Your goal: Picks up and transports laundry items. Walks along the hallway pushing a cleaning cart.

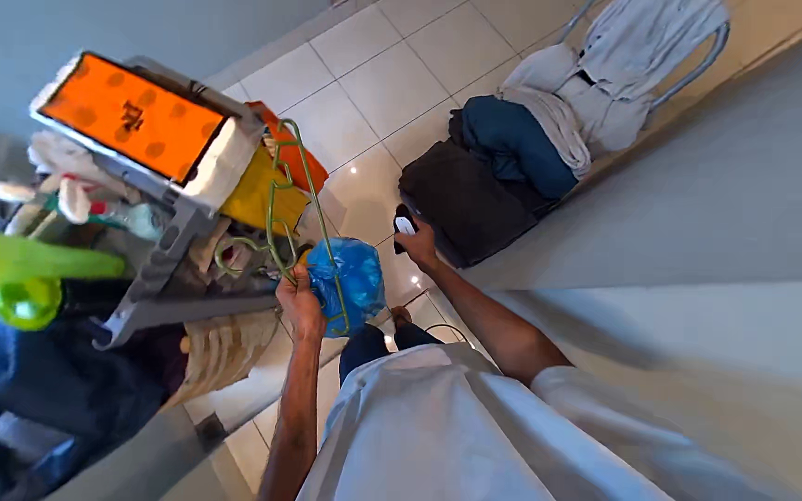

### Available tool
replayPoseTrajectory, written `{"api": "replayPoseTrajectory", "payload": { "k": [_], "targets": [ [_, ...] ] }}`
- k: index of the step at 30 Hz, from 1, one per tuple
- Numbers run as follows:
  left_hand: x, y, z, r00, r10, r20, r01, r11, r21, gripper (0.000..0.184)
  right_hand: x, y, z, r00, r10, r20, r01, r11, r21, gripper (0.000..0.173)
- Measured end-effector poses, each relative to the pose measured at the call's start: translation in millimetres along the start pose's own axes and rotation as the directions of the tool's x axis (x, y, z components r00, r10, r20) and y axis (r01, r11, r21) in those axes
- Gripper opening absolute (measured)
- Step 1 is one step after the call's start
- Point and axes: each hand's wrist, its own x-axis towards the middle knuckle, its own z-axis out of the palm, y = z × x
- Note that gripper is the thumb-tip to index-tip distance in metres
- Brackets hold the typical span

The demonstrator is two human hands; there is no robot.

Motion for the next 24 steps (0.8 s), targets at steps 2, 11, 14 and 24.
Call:
{"api": "replayPoseTrajectory", "payload": {
  "k": [2,11,14,24],
  "targets": [
    [41,12,23,0.996,0.066,0.062,-0.067,0.998,0.008,0.025,50,-15,2,1.000,0.006,-0.008,-0.006,1.000,0.008,0.047],
    [220,-16,151,0.902,0.086,0.424,-0.152,0.981,0.123,0.025,189,77,-12,0.942,0.205,-0.266,-0.195,0.979,0.062,0.070],
    [268,-31,215,0.797,-0.003,0.603,-0.175,0.956,0.235,0.027,189,133,-22,0.821,0.383,-0.422,-0.377,0.921,0.103,0.055],
    [295,-47,417,0.367,-0.265,0.892,-0.205,0.912,0.355,0.038,113,203,-22,0.390,0.787,-0.478,-0.664,0.600,0.446,0.040]
  ]
}}
